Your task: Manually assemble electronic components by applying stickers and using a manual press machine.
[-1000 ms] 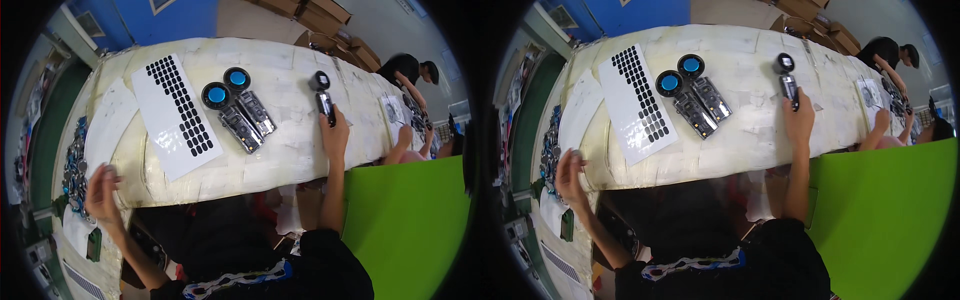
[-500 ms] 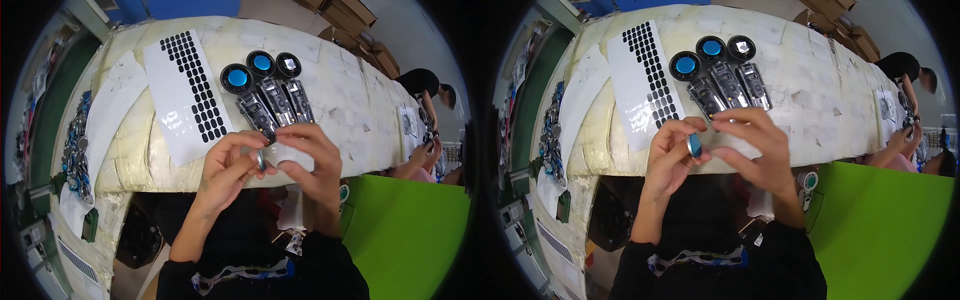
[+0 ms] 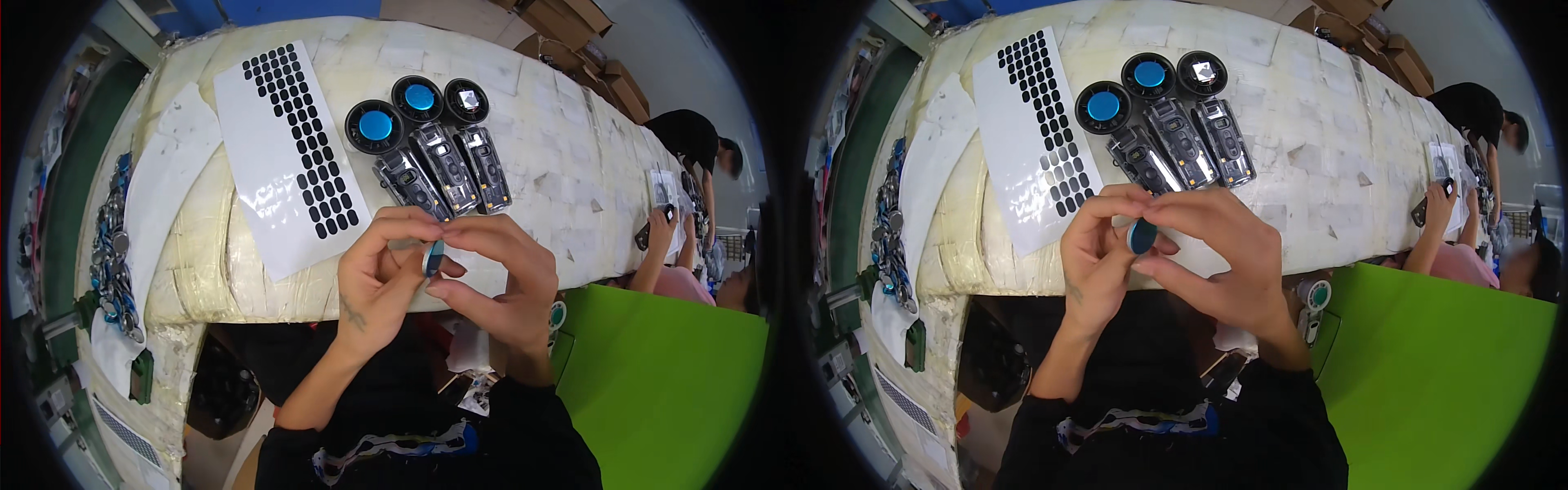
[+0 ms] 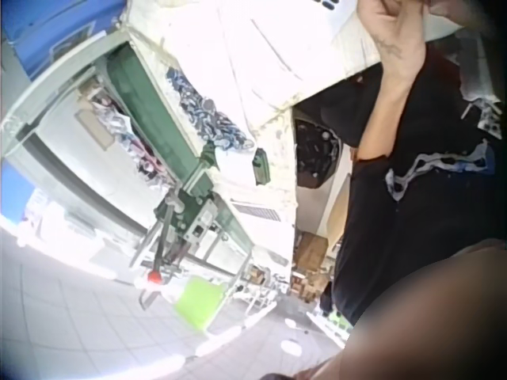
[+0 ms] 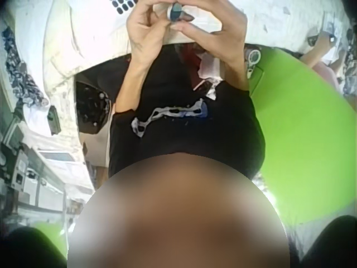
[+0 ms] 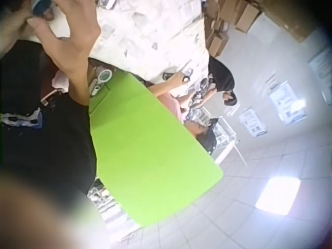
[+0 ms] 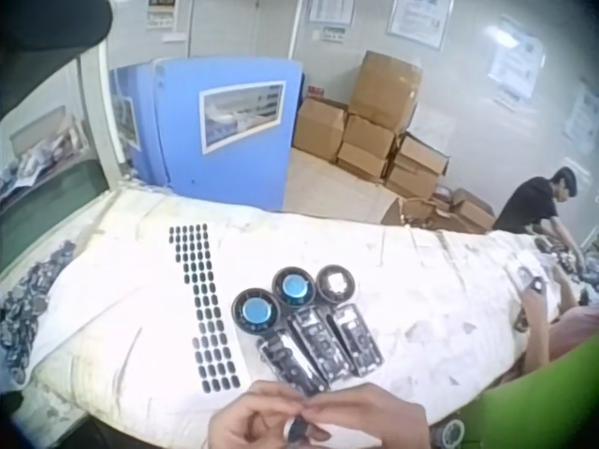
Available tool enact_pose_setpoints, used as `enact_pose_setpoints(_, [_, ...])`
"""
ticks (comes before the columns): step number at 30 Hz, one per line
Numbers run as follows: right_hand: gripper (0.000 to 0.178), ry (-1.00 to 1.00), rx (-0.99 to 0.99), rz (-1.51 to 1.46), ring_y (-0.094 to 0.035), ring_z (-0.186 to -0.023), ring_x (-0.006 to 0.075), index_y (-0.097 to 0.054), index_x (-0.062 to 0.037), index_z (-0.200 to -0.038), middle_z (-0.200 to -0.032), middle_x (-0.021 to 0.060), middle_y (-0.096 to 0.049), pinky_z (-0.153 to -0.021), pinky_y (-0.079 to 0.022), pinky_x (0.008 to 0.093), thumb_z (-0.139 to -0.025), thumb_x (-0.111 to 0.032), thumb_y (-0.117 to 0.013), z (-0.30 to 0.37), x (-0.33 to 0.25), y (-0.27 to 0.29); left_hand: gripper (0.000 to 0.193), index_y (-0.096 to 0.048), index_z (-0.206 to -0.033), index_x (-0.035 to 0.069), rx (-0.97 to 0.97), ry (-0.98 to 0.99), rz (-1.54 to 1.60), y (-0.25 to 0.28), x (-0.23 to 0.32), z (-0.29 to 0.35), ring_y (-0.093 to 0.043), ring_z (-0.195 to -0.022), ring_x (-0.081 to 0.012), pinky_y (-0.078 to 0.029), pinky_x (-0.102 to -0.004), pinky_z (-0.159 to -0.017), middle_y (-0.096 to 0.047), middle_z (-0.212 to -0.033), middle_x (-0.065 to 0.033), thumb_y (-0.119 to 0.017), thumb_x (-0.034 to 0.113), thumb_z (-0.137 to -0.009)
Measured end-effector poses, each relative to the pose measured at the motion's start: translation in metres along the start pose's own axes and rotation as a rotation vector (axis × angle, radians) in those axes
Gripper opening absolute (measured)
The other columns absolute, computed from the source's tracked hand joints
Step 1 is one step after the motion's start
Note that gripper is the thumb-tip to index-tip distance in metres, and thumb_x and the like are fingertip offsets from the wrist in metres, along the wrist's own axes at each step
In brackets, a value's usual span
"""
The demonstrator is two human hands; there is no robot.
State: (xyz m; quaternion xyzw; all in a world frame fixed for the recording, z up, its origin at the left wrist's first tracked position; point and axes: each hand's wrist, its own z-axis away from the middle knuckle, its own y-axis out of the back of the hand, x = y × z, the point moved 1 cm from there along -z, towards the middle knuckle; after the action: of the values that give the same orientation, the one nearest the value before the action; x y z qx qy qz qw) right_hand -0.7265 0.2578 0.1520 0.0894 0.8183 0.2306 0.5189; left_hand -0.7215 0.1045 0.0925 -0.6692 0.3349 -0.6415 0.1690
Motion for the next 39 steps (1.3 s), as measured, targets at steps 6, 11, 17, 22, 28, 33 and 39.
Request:
enact_pose_setpoints(6, [0.038,0.025,0.064,0.072,-0.069,-0.088,0.0237,-0.07,-0.0013,-0.103,-0.103,0.0134,-0.07,-0.077,-0.055,0.0305,-0.068,-0.003,-0.083,-0.004,0.005,0.001,0.027,-0.052,-0.117,-0.006,0.113,-0.008,-0.205,-0.01,0.003,-0.004,-0.066,-0.092,-0.0242,-0.058,-0.0329,-0.075,-0.05,-0.12,-0.0172,-0.048,-0.009,-0.091])
enact_pose_setpoints(11, [0.029,0.055,0.219,0.311,-0.068,-0.089,0.0193,-0.071,-0.0002,-0.1,-0.102,0.0121,-0.072,-0.073,-0.053,0.0298,-0.073,-0.003,-0.08,-0.041,0.041,0.046,0.03,-0.063,-0.117,-0.002,-0.103,-0.328,-0.982,-0.017,-0.005,-0.015,-0.065,-0.096,-0.026,-0.052,-0.033,-0.083,-0.053,-0.128,-0.0161,-0.062,-0.002,-0.087])
enact_pose_setpoints(17, [0.02,0.109,0.035,0.476,-0.068,-0.082,0.0237,-0.072,-0.001,-0.096,-0.099,0.0095,-0.072,-0.074,-0.053,0.0301,-0.077,-0.007,-0.075,-0.101,0.081,0.063,0.039,-0.062,-0.116,-0.003,-0.346,-0.446,-1.504,-0.045,-0.033,-0.035,-0.041,-0.132,-0.0393,-0.034,-0.0478,-0.111,-0.045,-0.139,-0.0249,-0.068,0.016,-0.082])
enact_pose_setpoints(22, [0.019,0.173,-0.131,0.468,-0.069,-0.085,0.0291,-0.072,0.0,-0.094,-0.1,0.0109,-0.072,-0.078,-0.054,0.0337,-0.076,-0.007,-0.074,-0.117,0.083,0.057,0.044,-0.058,-0.119,-0.006,-0.424,-0.439,-1.69,-0.035,-0.049,-0.037,-0.038,-0.135,-0.0398,-0.027,-0.0486,-0.115,-0.042,-0.141,-0.0286,-0.063,0.022,-0.086])
enact_pose_setpoints(28, [0.017,0.159,-0.182,0.511,-0.069,-0.085,0.0293,-0.072,0.0006,-0.092,-0.101,0.0118,-0.072,-0.079,-0.054,0.0341,-0.076,-0.005,-0.074,-0.119,0.083,0.056,0.045,-0.059,-0.119,-0.006,-0.417,-0.432,-1.698,-0.036,-0.051,-0.037,-0.038,-0.135,-0.0393,-0.027,-0.0487,-0.115,-0.041,-0.142,-0.0289,-0.064,0.022,-0.085])
enact_pose_setpoints(33, [0.014,0.137,-0.199,0.512,-0.068,-0.085,0.0297,-0.072,0.0012,-0.089,-0.101,0.0122,-0.072,-0.078,-0.054,0.0349,-0.076,-0.004,-0.073,-0.117,0.086,0.056,0.046,-0.059,-0.119,-0.007,-0.415,-0.444,-1.7,-0.037,-0.052,-0.036,-0.038,-0.135,-0.0391,-0.027,-0.049,-0.115,-0.042,-0.142,-0.0291,-0.064,0.022,-0.084])
enact_pose_setpoints(39, [0.011,0.156,-0.159,0.532,-0.067,-0.086,0.0284,-0.072,0.0008,-0.086,-0.097,0.0118,-0.073,-0.075,-0.054,0.0356,-0.075,-0.003,-0.073,-0.113,0.087,0.047,0.046,-0.058,-0.12,-0.006,-0.422,-0.429,-1.711,-0.032,-0.051,-0.035,-0.038,-0.135,-0.0384,-0.027,-0.0488,-0.115,-0.042,-0.142,-0.0285,-0.064,0.023,-0.084])
